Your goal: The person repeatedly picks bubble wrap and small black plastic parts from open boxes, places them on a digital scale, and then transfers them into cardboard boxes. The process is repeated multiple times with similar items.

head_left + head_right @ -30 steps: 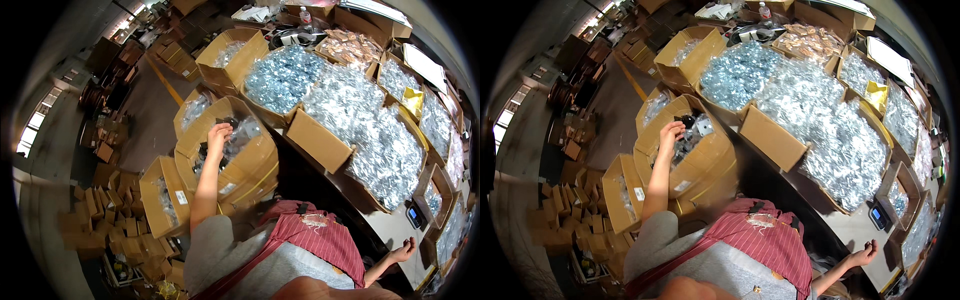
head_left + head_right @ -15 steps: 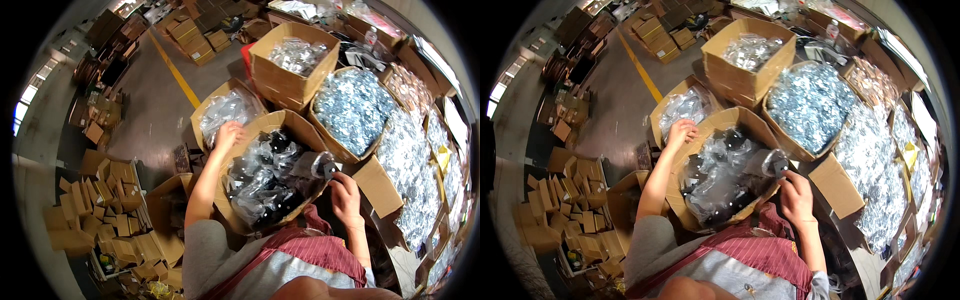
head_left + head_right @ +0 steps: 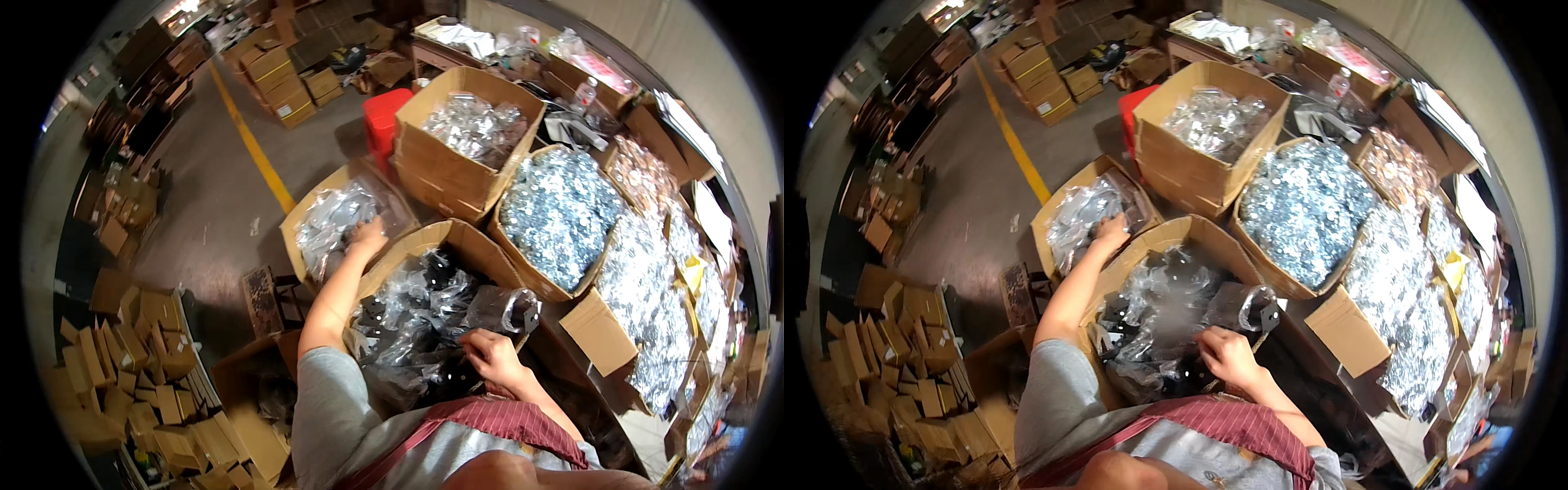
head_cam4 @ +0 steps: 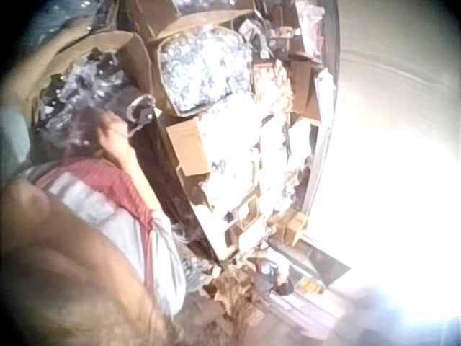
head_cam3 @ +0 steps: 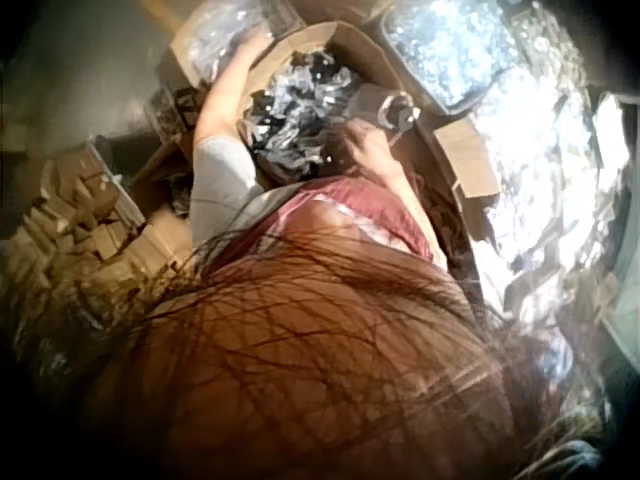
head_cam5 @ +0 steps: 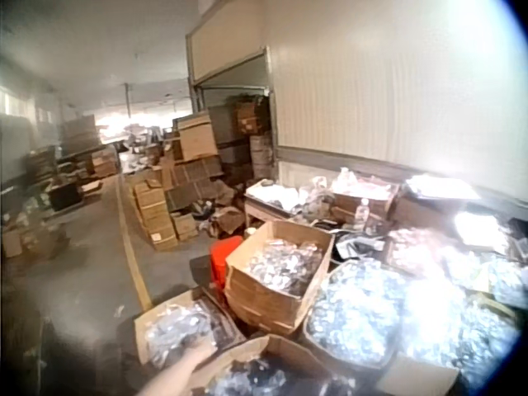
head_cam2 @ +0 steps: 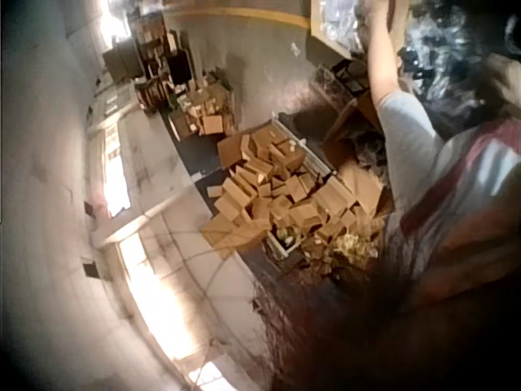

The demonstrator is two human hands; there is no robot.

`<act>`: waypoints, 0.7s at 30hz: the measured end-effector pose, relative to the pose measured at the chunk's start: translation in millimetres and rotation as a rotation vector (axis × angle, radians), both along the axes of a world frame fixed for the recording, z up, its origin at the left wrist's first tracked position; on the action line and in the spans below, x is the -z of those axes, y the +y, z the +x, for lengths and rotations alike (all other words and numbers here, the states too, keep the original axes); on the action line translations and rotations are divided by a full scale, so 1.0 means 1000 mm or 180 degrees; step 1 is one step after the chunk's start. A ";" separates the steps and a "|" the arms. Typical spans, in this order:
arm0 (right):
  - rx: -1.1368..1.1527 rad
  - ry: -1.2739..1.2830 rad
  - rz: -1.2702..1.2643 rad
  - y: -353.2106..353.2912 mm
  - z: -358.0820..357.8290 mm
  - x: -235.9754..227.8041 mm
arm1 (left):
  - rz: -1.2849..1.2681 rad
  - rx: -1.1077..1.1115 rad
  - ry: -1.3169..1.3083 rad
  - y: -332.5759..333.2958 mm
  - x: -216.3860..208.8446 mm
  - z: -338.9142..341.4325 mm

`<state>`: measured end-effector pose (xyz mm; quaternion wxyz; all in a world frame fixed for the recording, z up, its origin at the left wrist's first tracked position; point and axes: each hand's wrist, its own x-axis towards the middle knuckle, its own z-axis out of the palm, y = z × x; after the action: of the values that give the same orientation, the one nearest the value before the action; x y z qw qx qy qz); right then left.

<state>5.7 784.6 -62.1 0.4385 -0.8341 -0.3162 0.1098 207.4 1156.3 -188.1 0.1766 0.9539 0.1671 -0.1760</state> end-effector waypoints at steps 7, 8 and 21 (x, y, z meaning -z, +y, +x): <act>0.0110 0.0005 0.0132 0.003 0.003 0.026 | -0.0061 0.0389 -0.1241 0.016 -0.022 -0.022; 0.0118 0.0074 0.0238 0.001 0.002 0.024 | -0.0064 0.0283 -0.1475 0.012 -0.035 -0.025; 0.0963 0.1006 0.2873 -0.084 -0.003 -0.067 | -0.3475 0.1856 -0.1746 -0.262 -0.265 -0.113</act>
<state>2.8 700.5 5.3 0.8092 -0.5708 -0.1374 0.0224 94.7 894.3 77.0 0.6144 0.7442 -0.2608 -0.0271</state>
